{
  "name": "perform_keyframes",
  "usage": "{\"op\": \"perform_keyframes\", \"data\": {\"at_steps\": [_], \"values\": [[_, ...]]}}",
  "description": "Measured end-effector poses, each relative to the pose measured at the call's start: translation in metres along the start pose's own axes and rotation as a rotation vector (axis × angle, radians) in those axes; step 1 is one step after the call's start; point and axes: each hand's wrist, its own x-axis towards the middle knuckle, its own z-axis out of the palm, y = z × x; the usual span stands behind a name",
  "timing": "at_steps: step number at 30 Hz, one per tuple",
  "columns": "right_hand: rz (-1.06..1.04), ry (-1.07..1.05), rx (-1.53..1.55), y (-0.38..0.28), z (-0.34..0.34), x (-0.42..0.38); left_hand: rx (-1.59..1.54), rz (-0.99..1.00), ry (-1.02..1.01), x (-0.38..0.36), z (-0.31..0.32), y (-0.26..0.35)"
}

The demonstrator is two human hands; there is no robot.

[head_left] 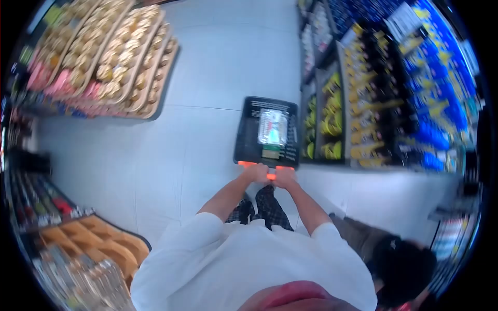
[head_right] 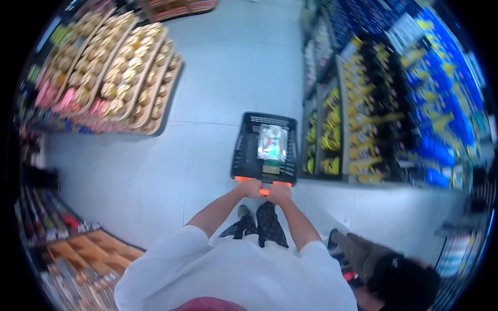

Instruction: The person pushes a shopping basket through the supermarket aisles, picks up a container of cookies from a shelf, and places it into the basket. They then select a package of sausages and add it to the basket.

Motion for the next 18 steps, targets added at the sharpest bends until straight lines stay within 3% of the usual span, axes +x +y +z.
{"op": "perform_keyframes", "data": {"at_steps": [2,4,15,18], "values": [[0.006,0.111,0.042,0.012,-0.011,0.022,-0.038,0.007,0.019,-0.007,-0.046,0.015],[0.011,0.133,0.031,0.012,-0.051,0.028,-0.023,-0.060,0.050,0.022,-0.053,0.002],[-0.032,0.141,0.100,0.075,-0.167,0.142,0.239,-0.308,0.226,0.118,-0.172,0.013],[-0.051,0.088,0.119,0.089,-0.202,0.163,0.269,-0.332,0.165,0.148,-0.203,0.009]]}}
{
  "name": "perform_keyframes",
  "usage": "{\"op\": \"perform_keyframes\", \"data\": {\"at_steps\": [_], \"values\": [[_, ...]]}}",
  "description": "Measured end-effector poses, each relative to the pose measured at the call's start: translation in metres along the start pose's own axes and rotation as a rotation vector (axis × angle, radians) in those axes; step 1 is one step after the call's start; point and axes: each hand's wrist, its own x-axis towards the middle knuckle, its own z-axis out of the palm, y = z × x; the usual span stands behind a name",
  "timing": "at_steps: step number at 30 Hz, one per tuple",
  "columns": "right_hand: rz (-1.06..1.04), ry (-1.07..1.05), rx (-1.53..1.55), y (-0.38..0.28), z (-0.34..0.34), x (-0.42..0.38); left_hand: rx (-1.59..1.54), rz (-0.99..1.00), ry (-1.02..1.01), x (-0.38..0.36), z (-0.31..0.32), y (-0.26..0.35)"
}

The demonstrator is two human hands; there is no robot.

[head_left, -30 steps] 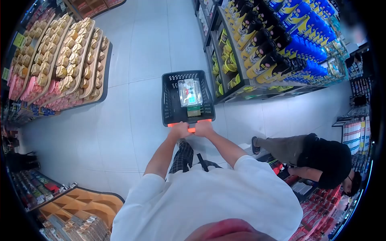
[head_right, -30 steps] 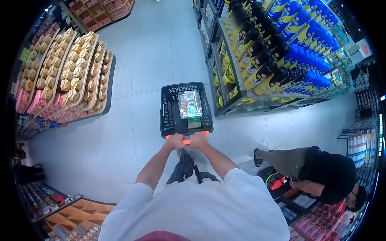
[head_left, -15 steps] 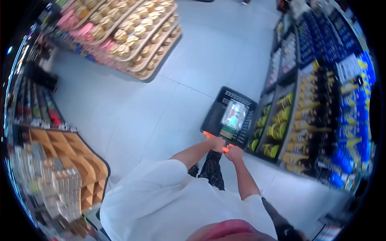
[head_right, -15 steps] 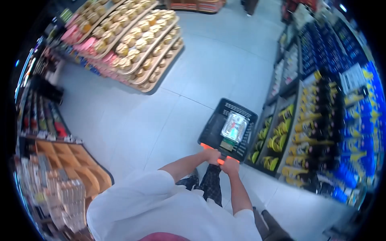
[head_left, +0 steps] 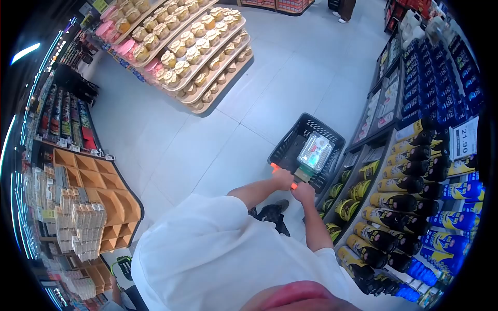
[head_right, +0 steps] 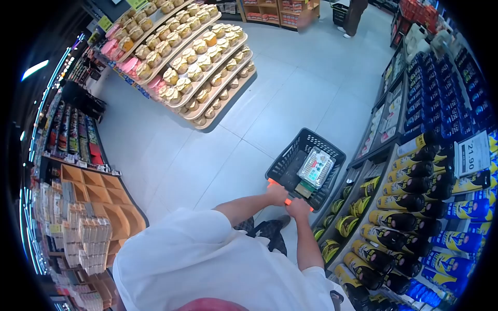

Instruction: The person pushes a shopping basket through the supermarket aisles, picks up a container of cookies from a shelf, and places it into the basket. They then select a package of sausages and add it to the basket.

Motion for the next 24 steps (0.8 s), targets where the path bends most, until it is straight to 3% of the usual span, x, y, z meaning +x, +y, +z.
{"op": "perform_keyframes", "data": {"at_steps": [7,13,24], "values": [[-0.023,0.000,0.007,0.030,-0.049,0.065,-0.019,0.030,-0.191,0.076,-0.063,-0.016],[-0.005,0.019,-0.017,0.052,-0.103,0.133,-0.046,0.126,-0.095,0.162,-0.102,-0.042],[0.064,-0.039,-0.056,0.102,-0.229,0.286,-0.176,0.111,-0.124,0.298,-0.241,-0.072]]}}
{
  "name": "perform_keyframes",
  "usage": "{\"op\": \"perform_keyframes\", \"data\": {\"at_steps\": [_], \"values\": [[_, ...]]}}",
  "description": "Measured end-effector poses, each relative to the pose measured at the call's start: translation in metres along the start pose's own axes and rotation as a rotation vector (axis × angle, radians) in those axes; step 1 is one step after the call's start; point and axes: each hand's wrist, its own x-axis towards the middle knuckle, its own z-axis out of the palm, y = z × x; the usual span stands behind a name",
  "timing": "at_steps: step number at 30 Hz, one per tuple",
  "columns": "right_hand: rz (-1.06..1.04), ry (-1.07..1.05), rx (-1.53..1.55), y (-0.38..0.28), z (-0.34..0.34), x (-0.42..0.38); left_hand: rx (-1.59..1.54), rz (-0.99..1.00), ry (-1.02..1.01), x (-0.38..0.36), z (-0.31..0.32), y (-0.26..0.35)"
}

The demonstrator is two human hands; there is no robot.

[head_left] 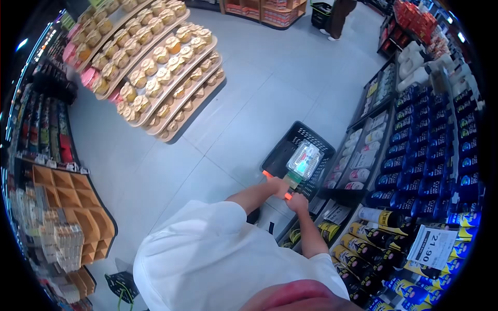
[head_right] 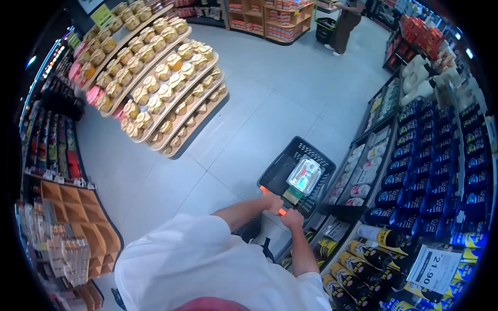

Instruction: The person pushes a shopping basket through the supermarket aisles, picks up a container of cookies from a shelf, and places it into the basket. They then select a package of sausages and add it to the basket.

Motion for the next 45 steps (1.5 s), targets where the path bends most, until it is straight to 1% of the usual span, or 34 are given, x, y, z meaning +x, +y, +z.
{"op": "perform_keyframes", "data": {"at_steps": [1,2,4,7,10,14,16,17,19,20,23,25,26,28,29,33,40,43,45], "values": [[0.000,-0.009,-0.008,0.006,-0.013,0.008,-0.012,0.005,-0.012,0.013,-0.013,0.002],[0.008,-0.084,-0.027,0.011,-0.027,0.018,-0.006,0.022,-0.040,0.027,-0.023,0.004],[-0.011,-0.071,-0.043,0.022,-0.043,0.037,-0.003,0.023,-0.094,0.052,-0.039,-0.002],[-0.019,-0.066,-0.038,0.025,-0.077,0.064,-0.014,0.047,-0.045,0.083,-0.062,-0.011],[-0.034,-0.034,-0.009,0.036,-0.105,0.094,-0.007,0.064,-0.088,0.119,-0.092,-0.019],[-0.094,0.021,-0.016,0.051,-0.148,0.142,0.003,0.025,-0.043,0.166,-0.138,-0.028],[-0.080,0.078,0.022,0.060,-0.171,0.169,0.002,0.003,-0.009,0.188,-0.166,-0.033],[-0.074,0.097,0.042,0.064,-0.180,0.181,0.023,0.002,-0.027,0.199,-0.178,-0.034],[-0.067,0.068,0.052,0.070,-0.208,0.195,0.057,-0.010,-0.055,0.227,-0.205,-0.037],[-0.079,0.075,0.037,0.075,-0.220,0.209,0.070,-0.024,-0.027,0.243,-0.209,-0.041],[-0.096,0.045,0.048,0.091,-0.245,0.250,0.121,0.050,0.024,0.281,-0.235,-0.051],[-0.068,0.002,0.105,0.095,-0.278,0.267,0.093,0.033,-0.021,0.300,-0.258,-0.054],[-0.069,0.000,0.110,0.099,-0.283,0.274,0.099,0.045,-0.047,0.310,-0.276,-0.055],[-0.078,0.043,0.084,0.108,-0.294,0.300,0.165,0.054,-0.017,0.347,-0.279,-0.069],[-0.099,0.057,0.038,0.114,-0.300,0.316,0.159,0.059,-0.016,0.360,-0.293,-0.071],[-0.074,0.027,0.111,0.125,-0.353,0.350,0.107,0.052,-0.099,0.386,-0.355,-0.066],[-0.001,0.031,0.077,0.148,-0.422,0.427,0.072,0.100,0.041,0.463,-0.428,-0.084],[0.030,0.021,0.067,0.162,-0.446,0.458,0.041,0.103,0.070,0.485,-0.460,-0.084],[0.028,0.014,0.045,0.169,-0.462,0.478,0.047,0.138,0.062,0.507,-0.481,-0.088]]}}
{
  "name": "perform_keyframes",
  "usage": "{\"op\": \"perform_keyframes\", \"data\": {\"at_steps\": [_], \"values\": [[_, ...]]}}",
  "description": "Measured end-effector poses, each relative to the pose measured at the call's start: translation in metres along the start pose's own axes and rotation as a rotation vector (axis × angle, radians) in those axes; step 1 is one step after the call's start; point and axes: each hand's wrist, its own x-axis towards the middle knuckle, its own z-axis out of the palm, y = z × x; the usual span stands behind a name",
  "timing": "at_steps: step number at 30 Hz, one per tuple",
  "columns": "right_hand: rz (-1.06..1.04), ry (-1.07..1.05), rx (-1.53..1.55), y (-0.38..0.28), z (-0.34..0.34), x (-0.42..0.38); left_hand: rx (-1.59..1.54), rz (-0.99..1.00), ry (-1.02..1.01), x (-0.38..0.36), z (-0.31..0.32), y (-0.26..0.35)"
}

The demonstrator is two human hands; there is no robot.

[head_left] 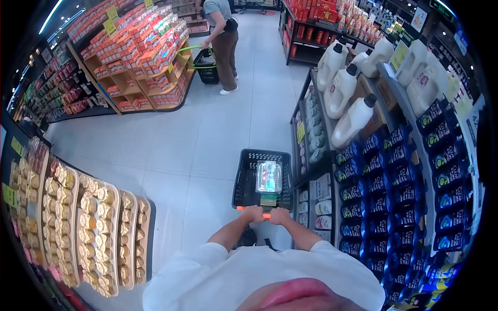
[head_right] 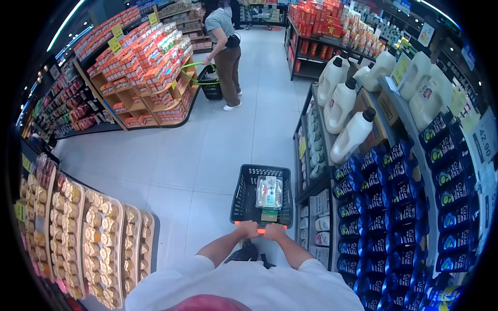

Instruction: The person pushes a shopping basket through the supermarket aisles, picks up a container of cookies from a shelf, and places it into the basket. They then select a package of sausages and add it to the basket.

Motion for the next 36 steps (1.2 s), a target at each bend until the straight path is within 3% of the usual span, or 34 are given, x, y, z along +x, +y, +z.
{"op": "perform_keyframes", "data": {"at_steps": [12,18,25,36], "values": [[-0.053,-0.081,-0.079,0.023,-0.053,0.066,-0.096,0.070,-0.132,0.064,-0.046,-0.020],[-0.052,-0.046,-0.055,0.034,-0.085,0.100,-0.097,0.068,-0.049,0.111,-0.050,-0.040],[-0.040,-0.117,0.026,0.045,-0.123,0.136,0.012,0.001,-0.074,0.137,-0.096,-0.040],[-0.109,-0.047,0.121,0.058,-0.178,0.180,0.113,-0.117,-0.131,0.186,-0.168,-0.042]]}}
